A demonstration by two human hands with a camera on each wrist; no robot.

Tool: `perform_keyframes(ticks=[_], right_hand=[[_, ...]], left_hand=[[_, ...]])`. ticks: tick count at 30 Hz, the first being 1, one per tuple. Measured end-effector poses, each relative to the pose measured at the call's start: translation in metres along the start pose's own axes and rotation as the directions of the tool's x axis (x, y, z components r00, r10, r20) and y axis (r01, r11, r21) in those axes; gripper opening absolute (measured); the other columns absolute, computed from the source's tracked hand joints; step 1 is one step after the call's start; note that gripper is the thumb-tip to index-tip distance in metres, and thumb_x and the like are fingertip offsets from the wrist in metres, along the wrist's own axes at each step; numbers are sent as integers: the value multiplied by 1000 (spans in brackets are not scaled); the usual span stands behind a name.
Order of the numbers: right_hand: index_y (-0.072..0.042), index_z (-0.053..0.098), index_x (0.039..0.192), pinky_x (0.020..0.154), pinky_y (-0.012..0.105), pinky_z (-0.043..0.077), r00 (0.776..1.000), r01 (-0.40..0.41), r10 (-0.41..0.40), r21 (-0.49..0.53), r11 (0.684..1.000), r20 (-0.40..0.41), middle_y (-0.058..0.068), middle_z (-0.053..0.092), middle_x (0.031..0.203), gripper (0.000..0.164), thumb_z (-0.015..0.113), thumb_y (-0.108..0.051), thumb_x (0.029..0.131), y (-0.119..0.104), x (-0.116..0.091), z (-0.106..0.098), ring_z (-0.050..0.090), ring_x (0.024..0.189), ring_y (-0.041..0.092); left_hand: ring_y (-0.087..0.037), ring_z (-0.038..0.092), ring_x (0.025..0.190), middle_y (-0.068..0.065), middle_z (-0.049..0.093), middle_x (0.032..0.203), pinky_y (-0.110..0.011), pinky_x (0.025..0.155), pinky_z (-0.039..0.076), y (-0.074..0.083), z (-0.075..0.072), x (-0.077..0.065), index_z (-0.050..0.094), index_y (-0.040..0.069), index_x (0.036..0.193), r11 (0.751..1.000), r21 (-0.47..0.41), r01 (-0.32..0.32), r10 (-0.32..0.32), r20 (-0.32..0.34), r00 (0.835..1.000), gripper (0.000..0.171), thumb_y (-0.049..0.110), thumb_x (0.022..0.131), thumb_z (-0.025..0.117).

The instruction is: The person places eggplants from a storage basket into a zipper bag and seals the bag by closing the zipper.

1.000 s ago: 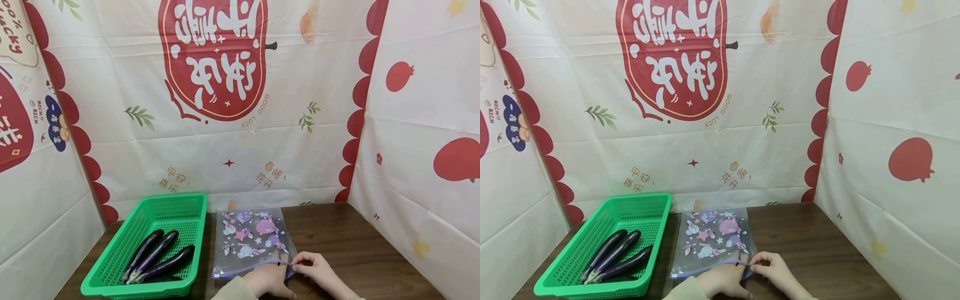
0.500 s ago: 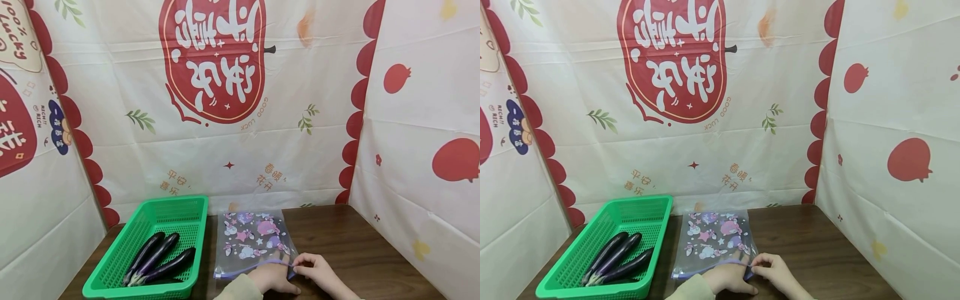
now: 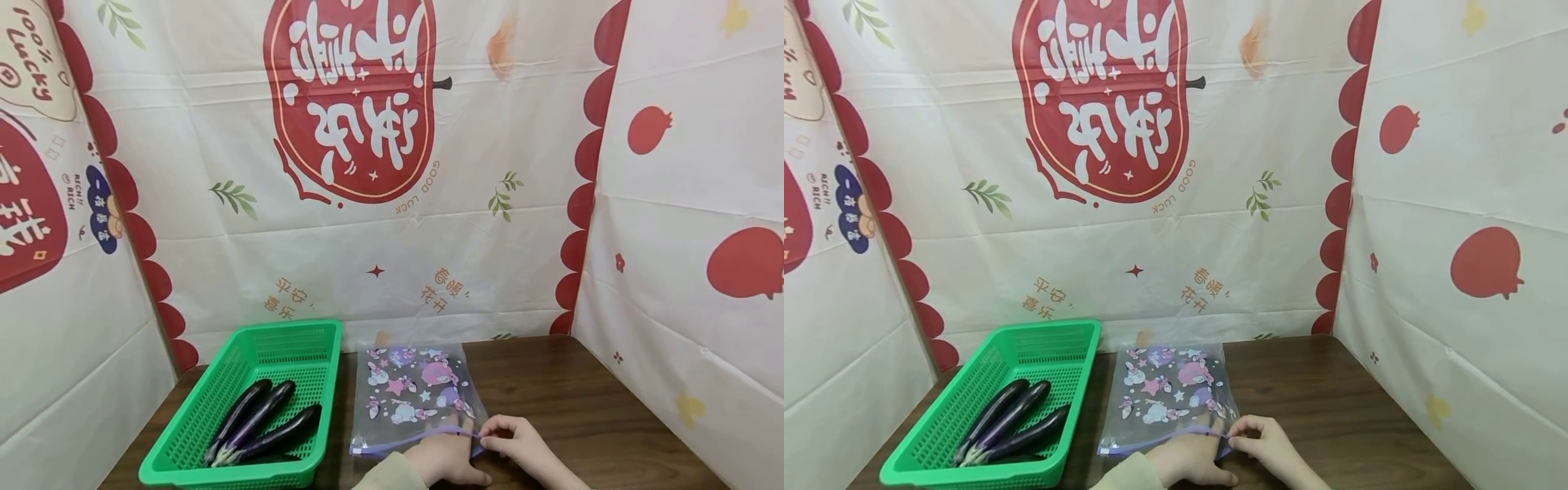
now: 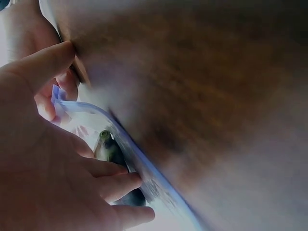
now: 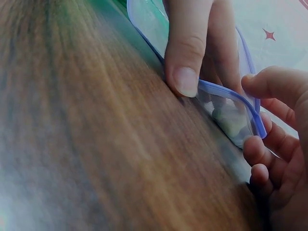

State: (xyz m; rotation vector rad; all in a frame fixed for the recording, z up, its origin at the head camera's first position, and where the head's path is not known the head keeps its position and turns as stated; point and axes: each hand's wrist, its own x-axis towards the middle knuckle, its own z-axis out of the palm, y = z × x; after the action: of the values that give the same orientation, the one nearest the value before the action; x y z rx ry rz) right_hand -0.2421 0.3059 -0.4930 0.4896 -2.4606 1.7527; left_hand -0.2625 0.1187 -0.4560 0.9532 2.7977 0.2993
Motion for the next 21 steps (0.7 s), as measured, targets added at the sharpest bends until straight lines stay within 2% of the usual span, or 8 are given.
perform_keyframes(ticks=[5,9,12,14,17,21], right_hand=[[1,68,90,51,26,46,1000,6,-7,-4,1000,-4,-8,59,72,10,69,-9,87,1,0,0,50,60,3],[0,68,89,50,26,46,999,53,-53,-9,999,-5,-10,59,72,7,69,-6,86,2,1,1,50,60,1],[-1,68,89,50,25,45,997,80,-80,-13,997,0,-10,59,72,5,69,-5,86,2,1,1,50,60,1],[-1,69,89,50,25,45,997,77,-77,-20,997,2,-10,59,72,5,69,-5,86,3,1,0,50,60,1],[-2,69,89,50,26,45,999,54,-54,-37,998,3,-9,59,72,4,69,-5,86,4,0,-1,50,60,1],[-2,69,89,49,28,46,999,37,-37,-54,998,1,-7,59,72,3,68,-4,87,5,2,-1,51,59,2]], left_hand=[[-14,57,112,-2,53,137,-32,88,48,2,-4,-12,32,15,152,1000,0,-16,16,41,999,94,59,78,71],[-19,50,123,-6,46,144,-36,95,45,-4,-4,-18,34,13,151,996,34,-88,86,63,994,91,60,80,69],[-21,41,132,-7,42,147,-38,102,39,-13,-1,-24,35,13,151,985,78,-155,148,88,985,89,62,82,65],[-21,37,135,-7,39,149,-38,102,39,-20,5,-27,34,15,151,974,110,-198,188,96,977,87,64,84,61],[-21,38,135,-6,39,149,-33,100,41,-32,16,-30,32,17,152,956,141,-258,242,117,963,81,63,89,53],[-19,40,133,-4,42,147,-30,102,39,-46,24,-31,30,19,154,945,117,-307,289,149,946,75,61,93,47]])
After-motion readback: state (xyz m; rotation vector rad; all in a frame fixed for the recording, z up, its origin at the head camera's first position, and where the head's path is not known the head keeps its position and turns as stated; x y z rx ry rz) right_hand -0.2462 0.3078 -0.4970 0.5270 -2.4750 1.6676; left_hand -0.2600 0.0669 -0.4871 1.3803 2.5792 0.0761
